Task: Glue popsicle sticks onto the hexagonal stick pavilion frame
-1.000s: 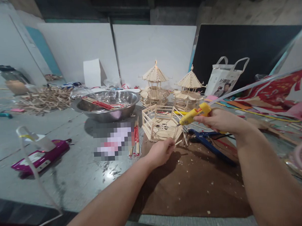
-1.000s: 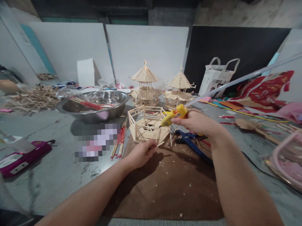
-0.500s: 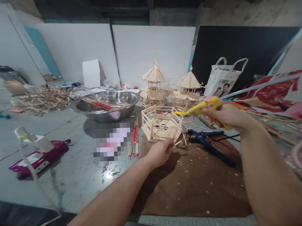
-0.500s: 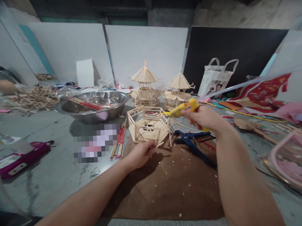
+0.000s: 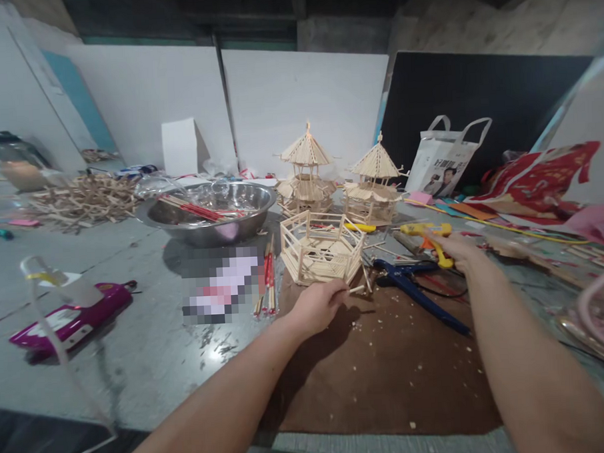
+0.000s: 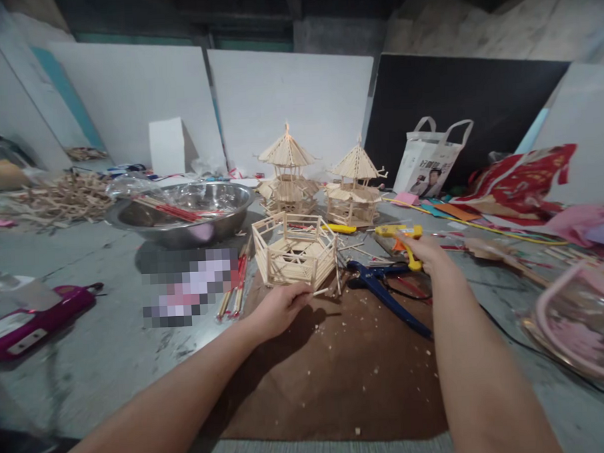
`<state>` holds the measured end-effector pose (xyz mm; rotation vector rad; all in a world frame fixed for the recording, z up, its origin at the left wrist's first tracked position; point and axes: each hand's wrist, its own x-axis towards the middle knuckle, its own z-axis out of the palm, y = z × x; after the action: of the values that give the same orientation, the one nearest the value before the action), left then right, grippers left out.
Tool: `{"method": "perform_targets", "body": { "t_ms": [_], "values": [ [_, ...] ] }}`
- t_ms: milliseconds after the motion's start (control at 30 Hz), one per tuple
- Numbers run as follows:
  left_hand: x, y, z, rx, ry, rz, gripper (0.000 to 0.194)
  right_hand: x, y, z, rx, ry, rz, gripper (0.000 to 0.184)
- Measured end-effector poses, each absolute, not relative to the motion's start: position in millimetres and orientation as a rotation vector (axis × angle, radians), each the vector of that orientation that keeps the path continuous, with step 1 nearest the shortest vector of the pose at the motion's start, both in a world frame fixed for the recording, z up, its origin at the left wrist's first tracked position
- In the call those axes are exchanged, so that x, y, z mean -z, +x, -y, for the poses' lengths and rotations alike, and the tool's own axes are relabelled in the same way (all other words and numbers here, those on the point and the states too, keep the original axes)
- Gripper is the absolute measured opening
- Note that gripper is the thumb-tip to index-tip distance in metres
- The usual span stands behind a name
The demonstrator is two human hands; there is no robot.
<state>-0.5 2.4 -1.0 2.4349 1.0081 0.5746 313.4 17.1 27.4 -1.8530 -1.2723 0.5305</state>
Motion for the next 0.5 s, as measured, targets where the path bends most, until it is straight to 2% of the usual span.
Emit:
{"method": "perform_targets", "body": {
  "t_ms": [100,233,500],
  "values": [
    [1,0,-3,-0.621,2.394,-1.04,0.021,-13,323,-21,-0.555,-1.947,1.202,0.022],
    [-1,0,-3,-0.637,2.361,-1.067,0.022,-9,332,-28,-0.432,-2.128,1.186,0.014],
    [1,0,-4,-0.673,2.393,-0.899,0.024,-7,333,-35,-0.082,-2.442,1.251,0.028]
  ]
}}
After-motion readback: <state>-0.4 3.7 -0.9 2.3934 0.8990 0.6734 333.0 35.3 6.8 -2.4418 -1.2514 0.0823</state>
